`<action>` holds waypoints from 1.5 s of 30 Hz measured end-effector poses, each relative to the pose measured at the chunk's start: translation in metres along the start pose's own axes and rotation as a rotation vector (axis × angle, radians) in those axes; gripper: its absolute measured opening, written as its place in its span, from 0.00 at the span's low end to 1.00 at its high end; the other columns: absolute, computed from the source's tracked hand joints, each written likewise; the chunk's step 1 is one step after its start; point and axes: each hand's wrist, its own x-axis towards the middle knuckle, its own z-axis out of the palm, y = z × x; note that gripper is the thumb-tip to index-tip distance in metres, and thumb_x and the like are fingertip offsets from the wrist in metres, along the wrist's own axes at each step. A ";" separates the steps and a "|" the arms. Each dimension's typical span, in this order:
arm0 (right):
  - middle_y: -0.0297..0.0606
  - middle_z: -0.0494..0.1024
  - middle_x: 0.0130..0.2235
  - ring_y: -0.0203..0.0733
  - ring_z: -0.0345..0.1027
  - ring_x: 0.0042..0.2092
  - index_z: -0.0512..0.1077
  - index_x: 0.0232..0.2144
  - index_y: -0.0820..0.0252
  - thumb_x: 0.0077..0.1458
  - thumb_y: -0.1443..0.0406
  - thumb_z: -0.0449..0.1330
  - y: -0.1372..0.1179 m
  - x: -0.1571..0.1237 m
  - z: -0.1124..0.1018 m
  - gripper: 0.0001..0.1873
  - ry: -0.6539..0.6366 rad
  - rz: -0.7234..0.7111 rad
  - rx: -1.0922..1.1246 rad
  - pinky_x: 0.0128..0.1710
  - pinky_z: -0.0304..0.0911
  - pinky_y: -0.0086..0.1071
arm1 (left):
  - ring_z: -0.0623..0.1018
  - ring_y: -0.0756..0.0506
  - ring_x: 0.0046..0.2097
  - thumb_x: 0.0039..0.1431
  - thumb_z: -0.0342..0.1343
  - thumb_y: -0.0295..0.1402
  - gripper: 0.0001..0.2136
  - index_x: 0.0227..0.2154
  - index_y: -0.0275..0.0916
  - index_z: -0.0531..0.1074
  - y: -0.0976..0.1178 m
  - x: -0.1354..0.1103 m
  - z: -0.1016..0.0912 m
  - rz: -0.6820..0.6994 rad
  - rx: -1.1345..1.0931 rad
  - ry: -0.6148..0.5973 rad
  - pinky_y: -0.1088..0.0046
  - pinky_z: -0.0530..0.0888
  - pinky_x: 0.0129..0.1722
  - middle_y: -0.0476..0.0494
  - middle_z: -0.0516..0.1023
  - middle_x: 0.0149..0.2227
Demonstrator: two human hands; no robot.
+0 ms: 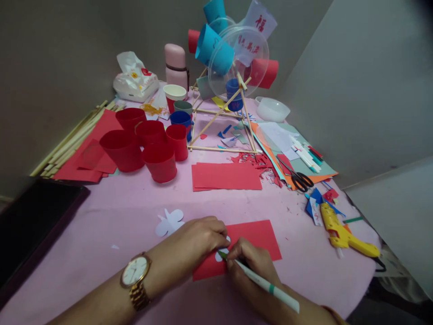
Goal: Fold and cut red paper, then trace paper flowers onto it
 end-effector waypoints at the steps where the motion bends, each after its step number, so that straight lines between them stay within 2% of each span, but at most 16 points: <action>1: 0.27 0.61 0.17 0.31 0.53 0.16 0.60 0.22 0.56 0.48 0.69 0.49 0.000 0.000 0.000 0.05 -0.001 0.008 0.000 0.16 0.50 0.24 | 0.72 0.49 0.37 0.58 0.51 0.21 0.09 0.33 0.41 0.74 -0.001 0.000 0.000 -0.009 -0.010 -0.028 0.76 0.66 0.36 0.50 0.74 0.33; 4: 0.27 0.61 0.17 0.31 0.52 0.17 0.60 0.22 0.56 0.48 0.68 0.49 0.002 0.000 0.001 0.05 -0.010 0.029 -0.003 0.16 0.50 0.24 | 0.72 0.48 0.38 0.57 0.52 0.20 0.10 0.35 0.39 0.74 -0.002 0.002 0.000 -0.018 -0.043 -0.092 0.75 0.67 0.38 0.48 0.74 0.35; 14: 0.28 0.63 0.17 0.32 0.55 0.17 0.60 0.22 0.55 0.47 0.69 0.49 0.005 -0.001 0.002 0.05 -0.018 0.015 -0.076 0.16 0.50 0.25 | 0.72 0.48 0.38 0.56 0.51 0.19 0.11 0.35 0.39 0.74 0.002 0.003 -0.004 -0.032 -0.059 -0.087 0.76 0.67 0.37 0.47 0.75 0.35; 25: 0.27 0.63 0.18 0.32 0.55 0.17 0.60 0.23 0.55 0.47 0.70 0.49 0.009 -0.001 0.003 0.05 -0.035 0.000 -0.041 0.17 0.51 0.25 | 0.72 0.48 0.39 0.58 0.50 0.20 0.10 0.35 0.39 0.74 -0.004 0.002 0.001 -0.010 -0.047 -0.096 0.76 0.66 0.38 0.48 0.74 0.35; 30: 0.25 0.60 0.17 0.31 0.52 0.17 0.59 0.23 0.54 0.46 0.71 0.49 0.013 -0.002 0.004 0.06 -0.043 -0.017 -0.031 0.16 0.48 0.24 | 0.72 0.49 0.39 0.59 0.50 0.21 0.09 0.35 0.38 0.74 -0.004 0.003 0.000 -0.008 -0.041 -0.107 0.76 0.66 0.39 0.48 0.74 0.36; 35: 0.26 0.61 0.18 0.30 0.53 0.17 0.60 0.23 0.55 0.45 0.73 0.49 0.013 -0.001 0.005 0.07 -0.017 -0.056 -0.053 0.17 0.49 0.24 | 0.72 0.48 0.39 0.58 0.53 0.22 0.07 0.33 0.38 0.74 -0.004 0.004 0.000 0.001 -0.034 -0.111 0.76 0.66 0.38 0.47 0.74 0.35; 39: 0.25 0.61 0.17 0.30 0.52 0.16 0.60 0.23 0.56 0.46 0.72 0.49 0.012 -0.001 0.004 0.07 -0.007 -0.085 -0.050 0.16 0.47 0.23 | 0.72 0.48 0.39 0.59 0.52 0.22 0.08 0.35 0.39 0.74 -0.007 0.003 0.002 0.008 -0.032 -0.092 0.76 0.66 0.38 0.48 0.75 0.36; 45: 0.26 0.65 0.18 0.30 0.57 0.18 0.61 0.23 0.56 0.46 0.73 0.49 0.014 -0.004 0.004 0.07 0.000 -0.070 -0.053 0.17 0.52 0.22 | 0.72 0.48 0.39 0.58 0.53 0.21 0.08 0.35 0.38 0.74 -0.009 0.003 0.004 0.013 -0.033 -0.095 0.76 0.67 0.38 0.47 0.75 0.36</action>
